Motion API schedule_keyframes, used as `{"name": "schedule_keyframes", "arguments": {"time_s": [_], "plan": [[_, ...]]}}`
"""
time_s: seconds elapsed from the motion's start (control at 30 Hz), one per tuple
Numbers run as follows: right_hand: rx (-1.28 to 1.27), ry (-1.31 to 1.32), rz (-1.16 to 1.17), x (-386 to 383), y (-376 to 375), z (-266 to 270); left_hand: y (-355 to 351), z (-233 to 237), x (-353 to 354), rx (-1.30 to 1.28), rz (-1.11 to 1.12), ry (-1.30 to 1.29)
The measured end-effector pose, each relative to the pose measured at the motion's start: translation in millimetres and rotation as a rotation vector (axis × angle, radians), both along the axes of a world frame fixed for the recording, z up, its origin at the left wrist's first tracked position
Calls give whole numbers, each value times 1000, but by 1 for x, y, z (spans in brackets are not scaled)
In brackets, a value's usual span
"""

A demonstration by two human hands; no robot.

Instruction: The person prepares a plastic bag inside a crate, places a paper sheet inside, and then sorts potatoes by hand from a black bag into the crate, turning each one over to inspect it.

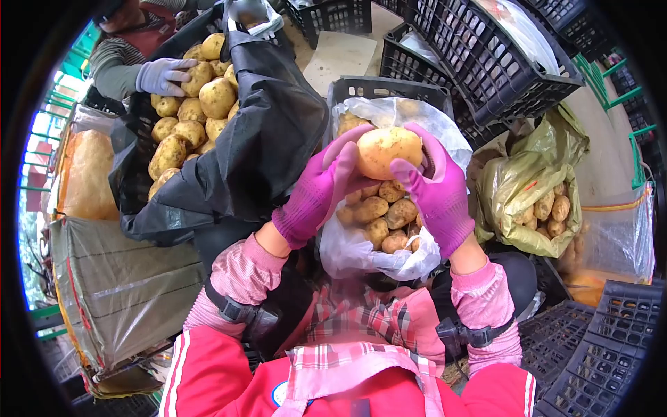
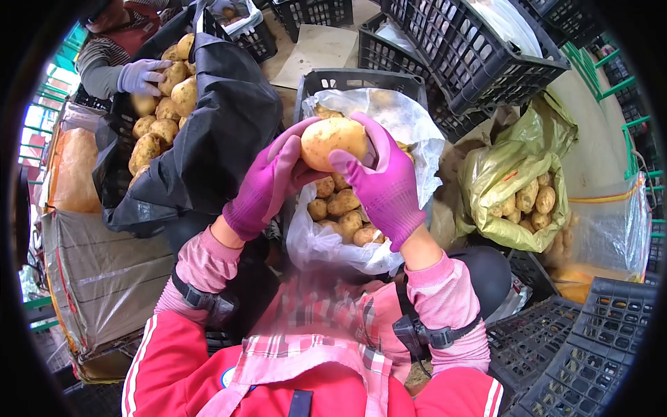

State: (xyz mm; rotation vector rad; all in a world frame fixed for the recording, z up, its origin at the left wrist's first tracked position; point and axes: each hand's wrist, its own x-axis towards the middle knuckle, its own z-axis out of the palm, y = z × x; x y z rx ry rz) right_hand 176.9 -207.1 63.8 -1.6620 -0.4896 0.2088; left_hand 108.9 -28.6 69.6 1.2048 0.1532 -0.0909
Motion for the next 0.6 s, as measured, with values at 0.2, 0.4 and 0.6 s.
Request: {"name": "schedule_keyframes", "arguments": {"time_s": [0.2, 0.4, 0.6], "plan": [[83, -108, 143, -4, 5, -3, 16, -3, -1, -315, -192, 178], [88, -109, 177, -4, 4, 0, 8, -13, -1, -441, -166, 78], [196, -73, 228, 0, -6, 11, 5, 2, -6, -437, -180, -26]]}}
